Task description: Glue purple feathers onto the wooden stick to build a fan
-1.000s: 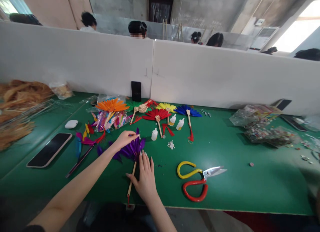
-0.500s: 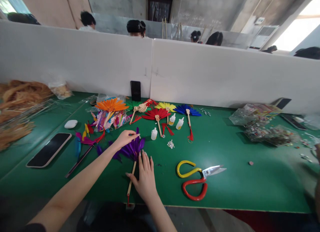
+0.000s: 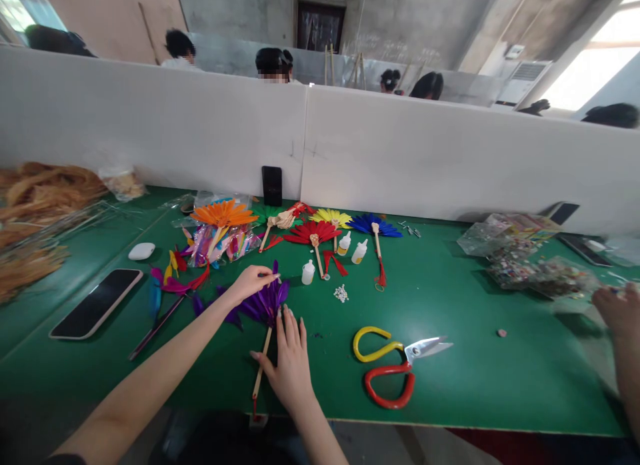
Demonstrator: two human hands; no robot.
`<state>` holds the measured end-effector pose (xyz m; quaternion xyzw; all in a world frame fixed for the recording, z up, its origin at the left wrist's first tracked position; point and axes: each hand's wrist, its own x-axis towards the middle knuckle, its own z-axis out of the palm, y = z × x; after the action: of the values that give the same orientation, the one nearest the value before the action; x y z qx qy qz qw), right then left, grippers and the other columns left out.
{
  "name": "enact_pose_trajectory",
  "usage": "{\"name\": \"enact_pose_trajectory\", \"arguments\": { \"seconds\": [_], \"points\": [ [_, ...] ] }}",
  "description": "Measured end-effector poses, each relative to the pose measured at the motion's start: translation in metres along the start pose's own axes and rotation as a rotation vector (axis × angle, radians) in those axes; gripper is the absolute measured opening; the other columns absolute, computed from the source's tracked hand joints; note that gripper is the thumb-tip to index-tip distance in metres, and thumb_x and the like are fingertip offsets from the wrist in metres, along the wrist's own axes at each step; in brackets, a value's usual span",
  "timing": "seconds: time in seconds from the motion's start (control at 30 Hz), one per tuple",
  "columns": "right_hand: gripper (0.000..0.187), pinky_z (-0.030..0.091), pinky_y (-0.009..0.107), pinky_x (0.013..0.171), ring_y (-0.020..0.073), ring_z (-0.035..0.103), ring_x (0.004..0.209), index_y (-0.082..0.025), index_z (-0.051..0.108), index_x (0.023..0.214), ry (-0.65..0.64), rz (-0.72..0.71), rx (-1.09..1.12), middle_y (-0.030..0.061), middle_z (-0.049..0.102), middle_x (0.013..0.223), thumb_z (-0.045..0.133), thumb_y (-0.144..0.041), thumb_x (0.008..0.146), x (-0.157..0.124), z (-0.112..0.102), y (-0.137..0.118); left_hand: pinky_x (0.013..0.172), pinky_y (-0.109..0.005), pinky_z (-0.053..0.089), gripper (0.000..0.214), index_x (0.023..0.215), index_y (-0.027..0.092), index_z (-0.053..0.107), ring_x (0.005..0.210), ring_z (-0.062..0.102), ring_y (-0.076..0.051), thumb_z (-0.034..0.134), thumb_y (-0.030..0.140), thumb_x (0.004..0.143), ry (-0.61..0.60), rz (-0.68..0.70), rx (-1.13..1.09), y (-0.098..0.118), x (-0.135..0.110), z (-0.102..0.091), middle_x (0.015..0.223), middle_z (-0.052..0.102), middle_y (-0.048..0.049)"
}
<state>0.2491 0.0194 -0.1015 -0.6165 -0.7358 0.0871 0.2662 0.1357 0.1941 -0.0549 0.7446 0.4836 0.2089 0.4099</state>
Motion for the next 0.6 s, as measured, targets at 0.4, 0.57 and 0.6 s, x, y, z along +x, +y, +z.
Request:
{"name": "enact_pose_trajectory", "arguments": {
  "seconds": [0.4,0.57,0.6],
  "points": [
    [0.071,0.028,0.051,0.105,0.0264,0.023,0.133,-0.017,0.021,0.140,0.000,0.023,0.029,0.0123,0.026,0.145,0.048,-0.048,0.084,0.000,-0.001,-0.001,0.052,-0.022,0.034,0.042,0.062,0.015,0.064,0.054,0.049,-0.013,0.049,0.053,0.074,0.008,0.015,0.012,0.003,-0.005,-0.009,0.056,0.058,-0.0009],
    [0.069,0.031,0.052,0.104,0.0280,0.028,0.131,-0.017,0.028,0.137,0.041,0.056,0.065,0.0137,0.032,0.142,0.052,-0.049,0.081,-0.001,-0.001,-0.001,0.053,-0.022,0.035,0.043,0.062,0.015,0.065,0.055,0.050,-0.014,0.050,0.053,0.073,-0.002,0.013,0.025,0.001,-0.006,-0.005,0.055,0.058,-0.0011],
    [0.069,0.031,0.051,0.103,0.0282,0.029,0.131,-0.017,0.029,0.136,0.053,0.060,0.072,0.0140,0.033,0.141,0.053,-0.049,0.080,-0.001,0.000,-0.001,0.053,-0.022,0.035,0.043,0.062,0.015,0.065,0.055,0.050,-0.014,0.050,0.054,0.073,-0.006,0.007,0.020,0.001,-0.006,-0.004,0.055,0.058,-0.0012]
  ]
}}
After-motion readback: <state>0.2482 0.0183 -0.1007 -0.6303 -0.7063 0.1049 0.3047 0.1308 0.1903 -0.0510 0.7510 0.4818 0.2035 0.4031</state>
